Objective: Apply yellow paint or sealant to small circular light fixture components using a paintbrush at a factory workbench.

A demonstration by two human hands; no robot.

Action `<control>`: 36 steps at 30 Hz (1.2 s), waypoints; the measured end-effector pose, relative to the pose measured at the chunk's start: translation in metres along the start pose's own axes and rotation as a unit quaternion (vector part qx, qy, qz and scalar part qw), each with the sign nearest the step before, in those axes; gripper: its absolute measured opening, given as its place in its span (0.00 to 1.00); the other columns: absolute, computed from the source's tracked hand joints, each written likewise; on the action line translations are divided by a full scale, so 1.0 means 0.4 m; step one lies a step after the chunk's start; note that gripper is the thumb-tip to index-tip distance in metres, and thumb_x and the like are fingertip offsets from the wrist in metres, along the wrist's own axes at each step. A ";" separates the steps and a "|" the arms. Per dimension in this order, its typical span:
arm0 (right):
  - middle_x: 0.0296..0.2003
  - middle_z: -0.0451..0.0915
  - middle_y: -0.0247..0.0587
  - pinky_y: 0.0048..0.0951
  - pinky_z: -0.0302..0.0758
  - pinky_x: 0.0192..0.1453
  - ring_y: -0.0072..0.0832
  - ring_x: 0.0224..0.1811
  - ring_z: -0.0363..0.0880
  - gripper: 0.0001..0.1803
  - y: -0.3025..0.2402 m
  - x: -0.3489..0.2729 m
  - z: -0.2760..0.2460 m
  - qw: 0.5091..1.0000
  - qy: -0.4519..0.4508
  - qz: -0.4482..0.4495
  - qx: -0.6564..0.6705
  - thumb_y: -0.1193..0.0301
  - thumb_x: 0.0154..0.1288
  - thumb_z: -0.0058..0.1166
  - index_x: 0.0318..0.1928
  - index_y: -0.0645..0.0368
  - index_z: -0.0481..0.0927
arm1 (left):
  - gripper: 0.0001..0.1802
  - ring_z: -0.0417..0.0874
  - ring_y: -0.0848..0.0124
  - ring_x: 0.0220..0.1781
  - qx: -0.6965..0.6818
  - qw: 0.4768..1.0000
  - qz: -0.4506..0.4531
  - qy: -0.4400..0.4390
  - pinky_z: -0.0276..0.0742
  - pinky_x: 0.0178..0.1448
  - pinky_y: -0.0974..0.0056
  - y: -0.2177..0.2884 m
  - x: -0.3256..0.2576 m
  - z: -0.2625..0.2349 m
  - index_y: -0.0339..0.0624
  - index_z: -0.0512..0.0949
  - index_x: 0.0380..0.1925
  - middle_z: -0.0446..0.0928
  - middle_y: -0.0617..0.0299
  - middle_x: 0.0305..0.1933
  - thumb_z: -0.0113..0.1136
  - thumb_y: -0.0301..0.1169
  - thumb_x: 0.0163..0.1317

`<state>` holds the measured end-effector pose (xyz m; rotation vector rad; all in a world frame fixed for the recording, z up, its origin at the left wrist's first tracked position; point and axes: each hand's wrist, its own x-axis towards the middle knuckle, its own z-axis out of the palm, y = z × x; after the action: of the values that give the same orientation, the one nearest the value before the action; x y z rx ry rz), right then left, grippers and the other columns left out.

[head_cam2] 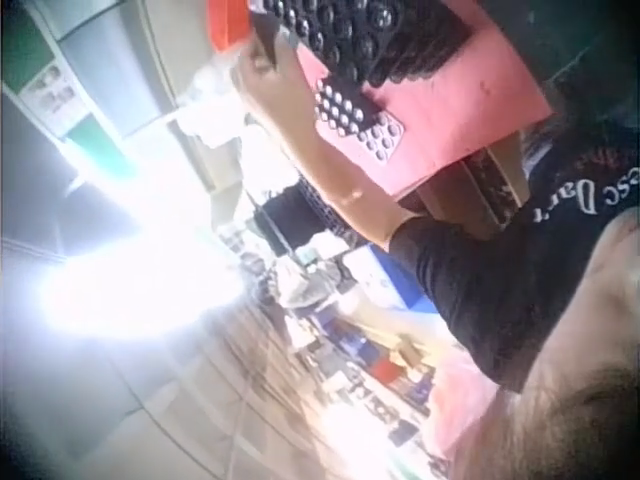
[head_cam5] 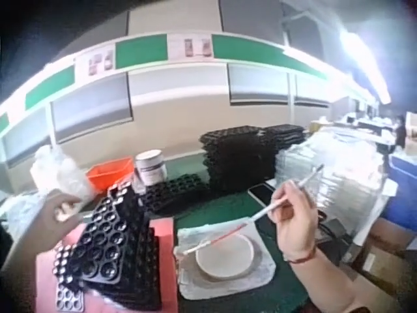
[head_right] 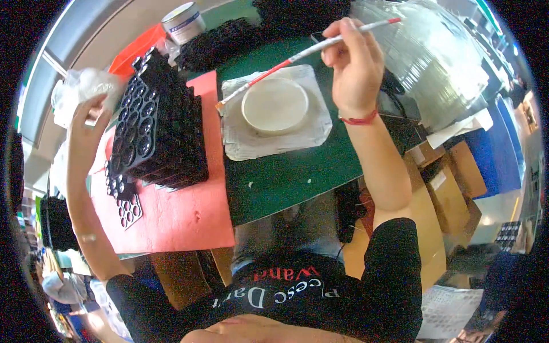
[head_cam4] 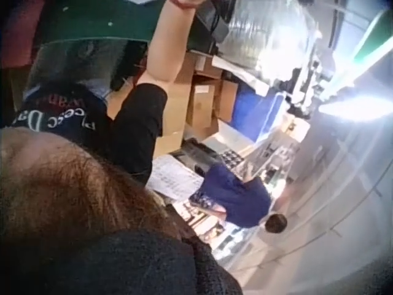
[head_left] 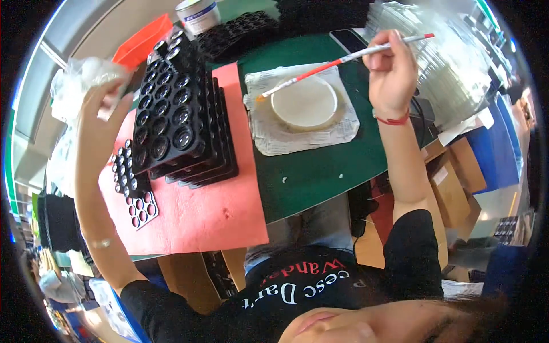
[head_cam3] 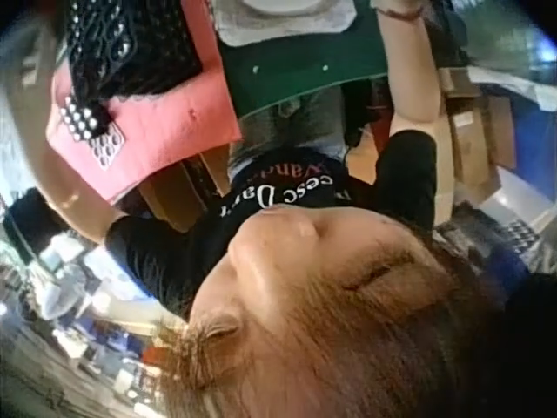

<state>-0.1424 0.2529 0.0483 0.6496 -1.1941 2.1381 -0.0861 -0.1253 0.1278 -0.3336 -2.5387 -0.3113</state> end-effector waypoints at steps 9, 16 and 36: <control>0.15 0.66 0.27 0.12 0.56 0.21 0.11 0.17 0.61 0.14 0.001 -0.014 0.019 0.997 0.004 -0.020 -0.080 0.66 0.64 0.41 0.26 0.61 0.73 | 0.17 0.72 0.80 0.31 -0.176 0.978 -0.059 -0.097 0.67 0.38 0.75 -0.033 0.165 0.140 0.35 0.73 0.43 0.75 0.65 0.31 0.55 0.31 0.53; 0.18 0.70 0.29 0.13 0.59 0.22 0.11 0.18 0.64 0.10 -0.021 -0.023 0.020 0.983 -0.061 -0.100 -0.141 0.72 0.62 0.45 0.25 0.63 0.73 | 0.15 0.71 0.79 0.34 -0.204 0.978 -0.036 0.015 0.67 0.39 0.75 -0.059 0.167 0.097 0.36 0.72 0.41 0.73 0.63 0.33 0.56 0.32 0.54; 0.18 0.70 0.32 0.15 0.58 0.22 0.13 0.19 0.63 0.11 0.010 -0.039 0.027 0.942 -0.106 -0.140 -0.286 0.72 0.61 0.45 0.25 0.65 0.72 | 0.16 0.77 0.63 0.37 -0.492 0.824 0.070 -0.271 0.72 0.41 0.66 0.273 -0.258 0.252 0.36 0.75 0.35 0.76 0.54 0.36 0.62 0.23 0.41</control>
<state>-0.1330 0.2377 0.0405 0.7365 -1.6353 1.4092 -0.0191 -0.0110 0.0044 -1.1145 -2.6136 -1.6840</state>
